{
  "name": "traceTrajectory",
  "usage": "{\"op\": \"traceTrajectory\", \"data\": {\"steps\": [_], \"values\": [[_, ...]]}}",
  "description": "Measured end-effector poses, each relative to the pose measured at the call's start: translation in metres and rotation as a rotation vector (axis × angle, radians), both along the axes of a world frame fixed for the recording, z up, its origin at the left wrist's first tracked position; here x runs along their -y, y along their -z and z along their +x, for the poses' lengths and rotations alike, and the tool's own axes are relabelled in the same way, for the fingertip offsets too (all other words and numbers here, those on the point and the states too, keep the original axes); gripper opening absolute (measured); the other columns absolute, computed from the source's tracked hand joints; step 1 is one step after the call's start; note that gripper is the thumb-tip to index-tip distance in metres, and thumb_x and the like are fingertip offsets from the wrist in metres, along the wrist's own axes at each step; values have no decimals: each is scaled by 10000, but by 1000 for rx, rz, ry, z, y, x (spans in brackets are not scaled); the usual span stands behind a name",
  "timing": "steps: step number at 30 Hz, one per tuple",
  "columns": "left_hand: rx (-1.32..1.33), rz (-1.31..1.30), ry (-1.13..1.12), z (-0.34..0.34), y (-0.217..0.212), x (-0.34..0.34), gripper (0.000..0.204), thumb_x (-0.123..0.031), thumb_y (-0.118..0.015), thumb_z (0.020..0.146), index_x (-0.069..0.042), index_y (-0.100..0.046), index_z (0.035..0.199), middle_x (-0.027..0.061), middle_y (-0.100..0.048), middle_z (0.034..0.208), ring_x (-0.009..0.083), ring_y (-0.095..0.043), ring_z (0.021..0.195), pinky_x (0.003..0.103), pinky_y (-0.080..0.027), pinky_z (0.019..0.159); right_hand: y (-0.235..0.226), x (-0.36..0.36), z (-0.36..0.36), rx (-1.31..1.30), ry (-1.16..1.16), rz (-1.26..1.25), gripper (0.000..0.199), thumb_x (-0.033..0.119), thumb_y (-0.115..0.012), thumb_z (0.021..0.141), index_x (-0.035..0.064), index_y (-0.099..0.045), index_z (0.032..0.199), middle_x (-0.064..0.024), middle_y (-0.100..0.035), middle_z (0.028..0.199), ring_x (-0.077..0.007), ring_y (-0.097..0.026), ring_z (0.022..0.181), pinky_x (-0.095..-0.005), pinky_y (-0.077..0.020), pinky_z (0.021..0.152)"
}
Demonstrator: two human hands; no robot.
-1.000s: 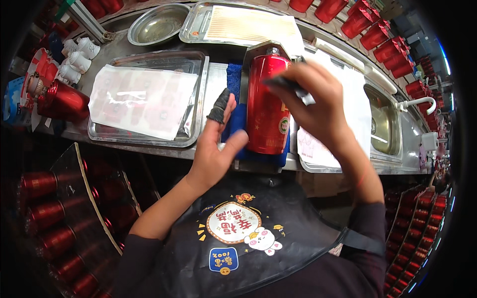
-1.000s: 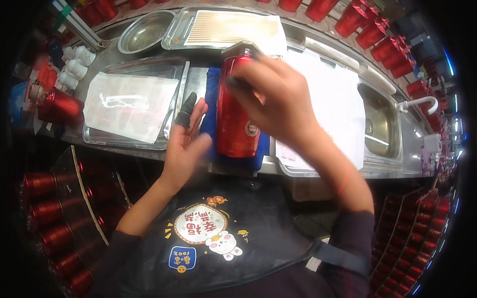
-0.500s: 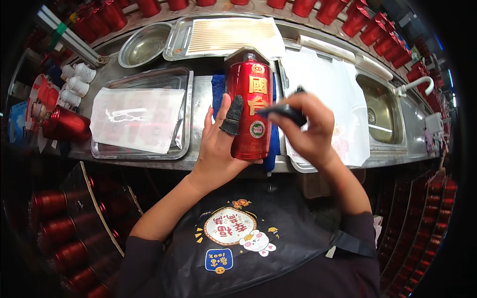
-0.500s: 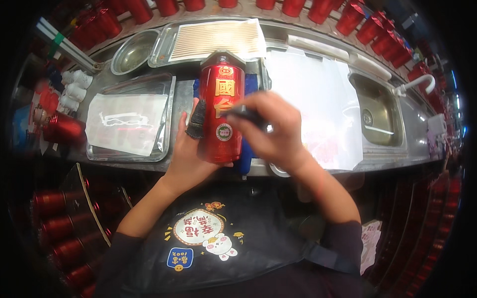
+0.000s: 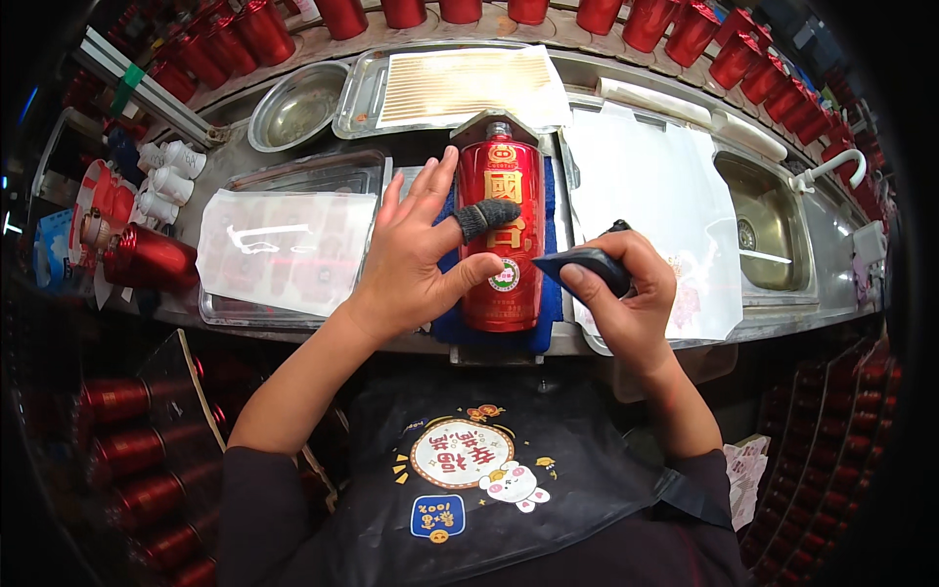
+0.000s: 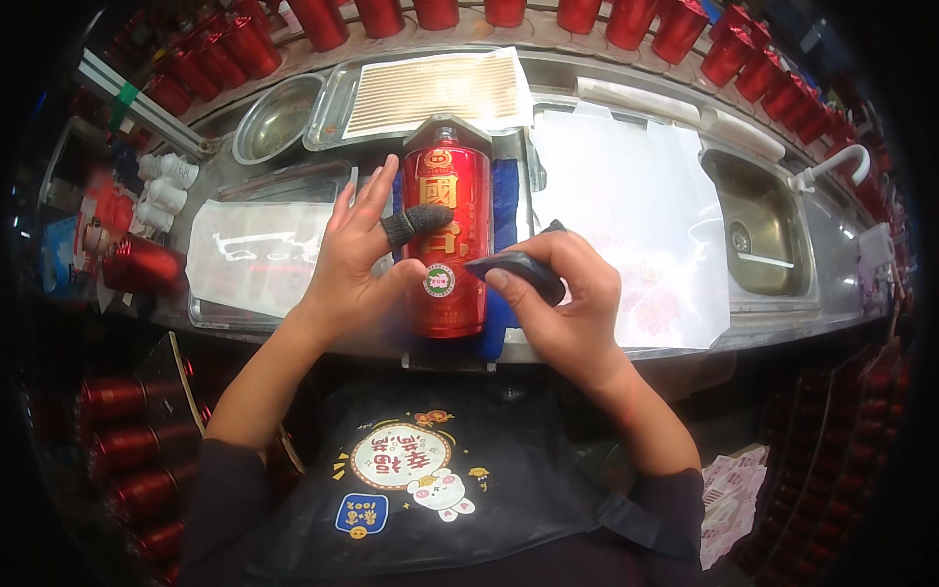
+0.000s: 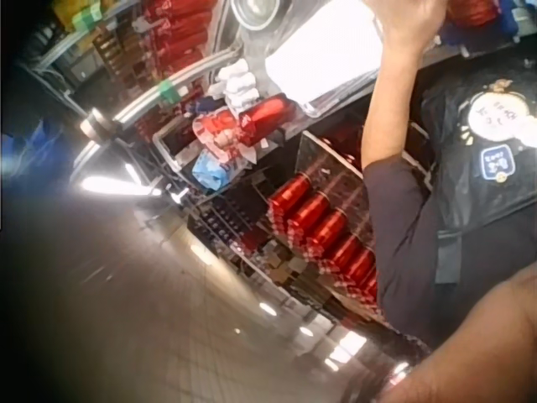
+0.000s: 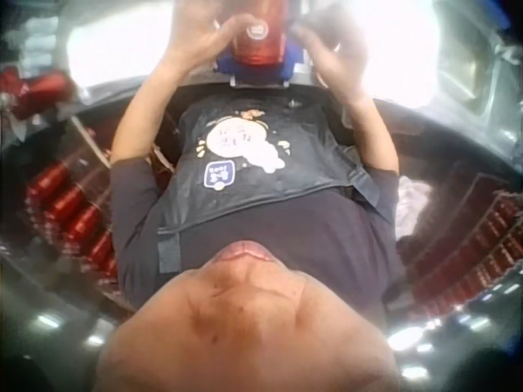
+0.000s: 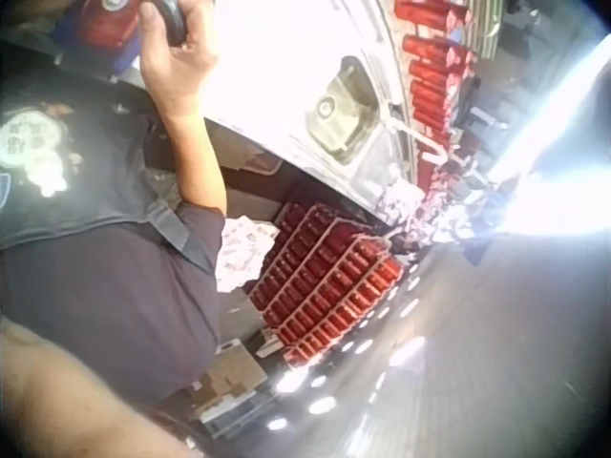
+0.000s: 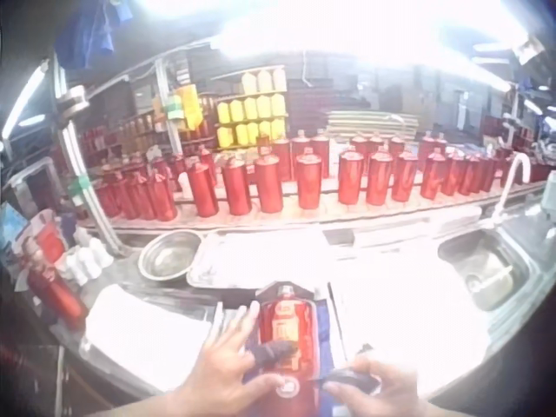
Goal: The person applies a sticker label to a red cylindrical can, smooths it with a blue cloth, and uses a wooden stick to press the edges. They repeat this process on multiple cans, placing finished cans on a nearby tray.
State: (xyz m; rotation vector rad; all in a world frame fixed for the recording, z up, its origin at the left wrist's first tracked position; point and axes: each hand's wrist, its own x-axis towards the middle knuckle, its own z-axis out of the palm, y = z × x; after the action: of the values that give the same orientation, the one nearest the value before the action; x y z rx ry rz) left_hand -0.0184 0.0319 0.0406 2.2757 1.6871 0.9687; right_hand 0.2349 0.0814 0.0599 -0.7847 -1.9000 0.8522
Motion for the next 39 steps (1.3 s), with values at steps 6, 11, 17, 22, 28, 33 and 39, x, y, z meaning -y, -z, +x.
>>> {"op": "traceTrajectory", "data": {"steps": [6, 11, 17, 22, 28, 33, 39], "values": [[17, 17, 8, 2, 12, -6, 468, -608, -605, 941, -277, -751, 1237, 282, -292, 1628, 487, -329, 1473, 616, -166, 1198, 4, 5, -5, 12, -48, -50, 140, 46, -814, 815, 1, -705, 892, -71, -661, 774, -152, -593, 683, -271, -451, 613], [246, -66, -62, -6, 22, 11, 484, -617, -553, 972, -267, -749, 1242, 267, -257, 1650, 436, -308, 1507, 658, -128, 1187, -1, -7, -14, -36, -52, -101, 142, 49, -809, 815, 4, -704, 899, -77, -663, 782, -150, -605, 696, -268, -463, 629], [192, -28, -24, -3, 10, 5, 469, -537, -542, 988, -202, -744, 1247, 258, -230, 1664, 410, -292, 1521, 643, -77, 1199, 10, -42, -24, -211, 172, -319, 126, 73, -753, 894, -9, -661, 914, -44, -684, 817, -80, -604, 704, -233, -489, 639], [132, -11, -4, -9, 15, -25, 508, -550, -530, 1013, -126, -759, 1174, 224, -245, 1670, 399, -310, 1513, 657, -102, 1186, 6, -15, -25, -134, 80, -221, 165, 75, -812, 845, -5, -686, 917, -55, -663, 799, -113, -609, 730, -263, -486, 666], [191, -7, 33, -10, 18, -39, 506, -513, -497, 1038, -101, -720, 1230, 169, -254, 1681, 364, -304, 1521, 644, -100, 1196, 18, -12, -17, -127, 91, -302, 158, 115, -759, 913, 10, -649, 955, -2, -652, 838, -52, -594, 754, -209, -492, 683], [266, -72, 32, -19, 26, -27, 509, -509, -486, 1046, -92, -730, 1206, 156, -260, 1683, 357, -291, 1530, 636, -89, 1201, 22, -9, -14, -132, 94, -357, 157, 106, -760, 910, 9, -647, 960, 1, -656, 839, -51, -599, 759, -206, -494, 688], [102, 18, 67, -10, 7, -47, 485, -490, -513, 1035, -77, -752, 1121, 162, -279, 1673, 410, -265, 1525, 647, -80, 1194, 15, -5, -14, -169, 118, -342, 148, 88, -758, 907, 8, -646, 960, 1, -653, 838, -51, -598, 756, -202, -494, 693]]}}
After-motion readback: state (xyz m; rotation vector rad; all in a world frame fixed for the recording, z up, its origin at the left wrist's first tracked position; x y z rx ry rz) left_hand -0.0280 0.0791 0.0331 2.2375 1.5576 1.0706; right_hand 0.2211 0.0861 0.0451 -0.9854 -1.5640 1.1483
